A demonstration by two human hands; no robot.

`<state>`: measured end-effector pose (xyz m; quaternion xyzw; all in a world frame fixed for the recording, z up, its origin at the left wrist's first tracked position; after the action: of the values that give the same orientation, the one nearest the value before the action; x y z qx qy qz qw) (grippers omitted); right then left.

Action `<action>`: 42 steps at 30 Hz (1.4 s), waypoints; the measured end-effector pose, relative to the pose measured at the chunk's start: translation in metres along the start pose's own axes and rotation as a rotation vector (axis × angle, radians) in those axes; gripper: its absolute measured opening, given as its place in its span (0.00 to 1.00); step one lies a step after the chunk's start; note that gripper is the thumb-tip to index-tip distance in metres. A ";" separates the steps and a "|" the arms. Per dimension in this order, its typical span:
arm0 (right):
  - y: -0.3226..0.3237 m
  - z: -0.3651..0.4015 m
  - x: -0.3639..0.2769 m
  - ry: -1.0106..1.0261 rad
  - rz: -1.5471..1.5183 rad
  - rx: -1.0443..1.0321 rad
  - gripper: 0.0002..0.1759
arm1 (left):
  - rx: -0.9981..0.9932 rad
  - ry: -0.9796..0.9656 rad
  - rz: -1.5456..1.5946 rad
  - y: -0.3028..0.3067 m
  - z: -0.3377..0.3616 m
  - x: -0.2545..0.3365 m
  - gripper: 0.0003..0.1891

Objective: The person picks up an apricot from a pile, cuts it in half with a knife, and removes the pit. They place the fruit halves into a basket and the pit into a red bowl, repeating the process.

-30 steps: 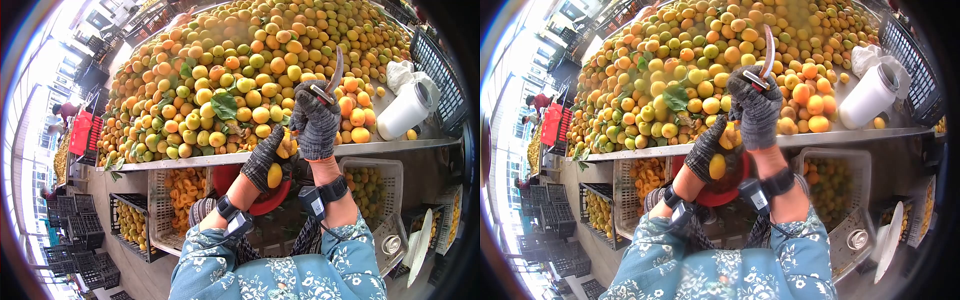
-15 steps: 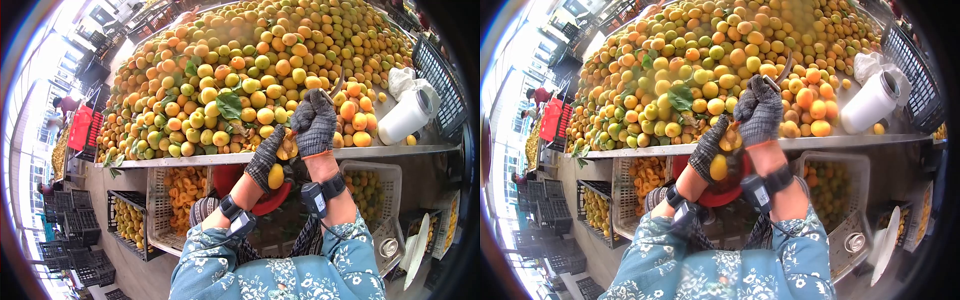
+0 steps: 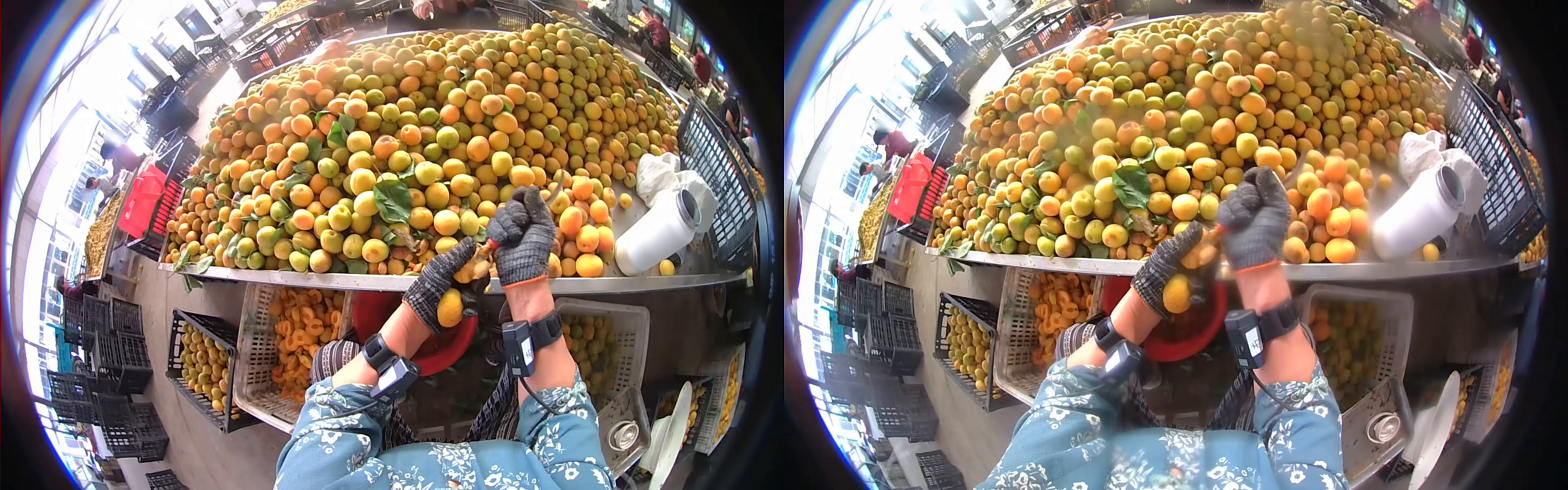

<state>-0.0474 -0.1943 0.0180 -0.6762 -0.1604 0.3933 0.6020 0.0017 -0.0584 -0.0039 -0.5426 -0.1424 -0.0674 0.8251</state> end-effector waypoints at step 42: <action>-0.006 0.017 -0.022 0.294 0.941 0.315 0.11 | 0.576 -1.061 -1.129 0.073 0.134 0.187 0.16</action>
<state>-0.0723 -0.1970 0.0319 -0.6246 0.3087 0.5416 0.4704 0.1767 0.1013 0.0396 -0.1162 -0.7760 -0.1674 0.5969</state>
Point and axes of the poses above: each hand's wrist, its own z-axis away from the middle knuckle, its own y-axis out of the back of the hand, x = y × z, the point moved 3 cm from there along -z, towards the middle knuckle, and after that the axes turned 4 degrees about z, right-handed, at the moved point
